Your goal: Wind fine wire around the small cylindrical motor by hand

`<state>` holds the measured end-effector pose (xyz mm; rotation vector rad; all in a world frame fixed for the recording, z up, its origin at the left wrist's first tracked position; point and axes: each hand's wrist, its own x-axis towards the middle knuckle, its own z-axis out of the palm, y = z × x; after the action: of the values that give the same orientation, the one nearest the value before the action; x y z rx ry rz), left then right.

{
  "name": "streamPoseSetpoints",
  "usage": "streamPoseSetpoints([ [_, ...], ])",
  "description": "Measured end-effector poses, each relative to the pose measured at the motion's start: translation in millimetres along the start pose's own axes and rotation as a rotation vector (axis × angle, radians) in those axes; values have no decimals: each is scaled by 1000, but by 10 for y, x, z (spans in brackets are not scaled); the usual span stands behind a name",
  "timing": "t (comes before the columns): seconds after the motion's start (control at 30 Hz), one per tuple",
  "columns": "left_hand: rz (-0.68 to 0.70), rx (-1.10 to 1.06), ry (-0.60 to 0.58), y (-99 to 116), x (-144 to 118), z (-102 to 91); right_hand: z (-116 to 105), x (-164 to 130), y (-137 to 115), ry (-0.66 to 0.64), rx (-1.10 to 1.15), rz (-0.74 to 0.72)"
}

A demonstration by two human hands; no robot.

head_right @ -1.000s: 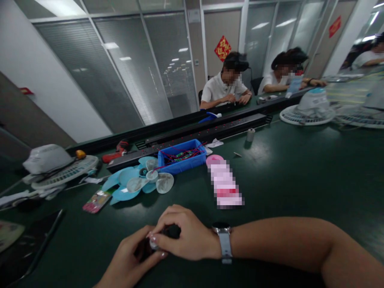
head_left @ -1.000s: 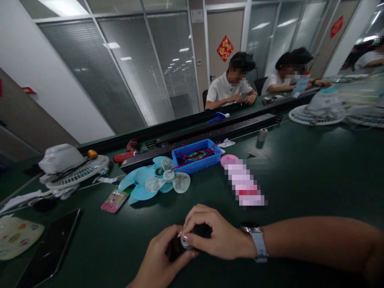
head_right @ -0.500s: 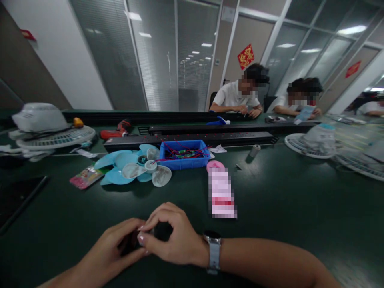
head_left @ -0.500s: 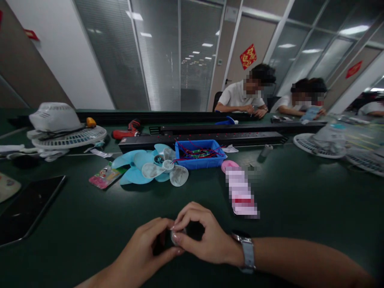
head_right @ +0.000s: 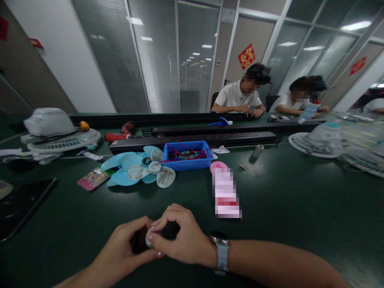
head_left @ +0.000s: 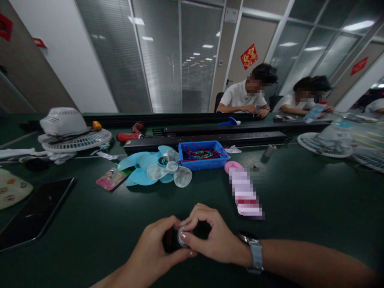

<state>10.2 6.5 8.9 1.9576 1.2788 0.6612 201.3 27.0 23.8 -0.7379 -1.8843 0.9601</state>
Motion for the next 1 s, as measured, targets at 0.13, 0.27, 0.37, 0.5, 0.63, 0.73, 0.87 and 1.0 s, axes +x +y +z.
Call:
streamPoseSetpoints([
  [0.13, -2, -29, -12, 8, -4, 14, 1, -18, -18, 2, -19, -9],
  [0.27, 31, -40, -20, -24, -8, 19, -23, -24, -61, 3, -76, -8],
  [0.37, 62, -14, -23, -45, -7, 17, -49, -16, -105, -10, -155, 13],
  [0.5, 82, 14, -32, -62, -13, 15, -66, -14, -147, -35, -225, 38],
  [0.63, 98, 13, -33, -76, -17, 16, -55, -13, -143, 7, -241, 26],
  [0.73, 108, 9, -38, -81, -17, 12, -39, -5, -125, 47, -239, 16],
  [0.87, 127, 24, -26, -88, -18, 9, -31, -3, -98, 63, -213, -12],
  [1.0, 144, 46, -18, -103, -14, 20, -52, 3, -82, 46, -218, 6],
])
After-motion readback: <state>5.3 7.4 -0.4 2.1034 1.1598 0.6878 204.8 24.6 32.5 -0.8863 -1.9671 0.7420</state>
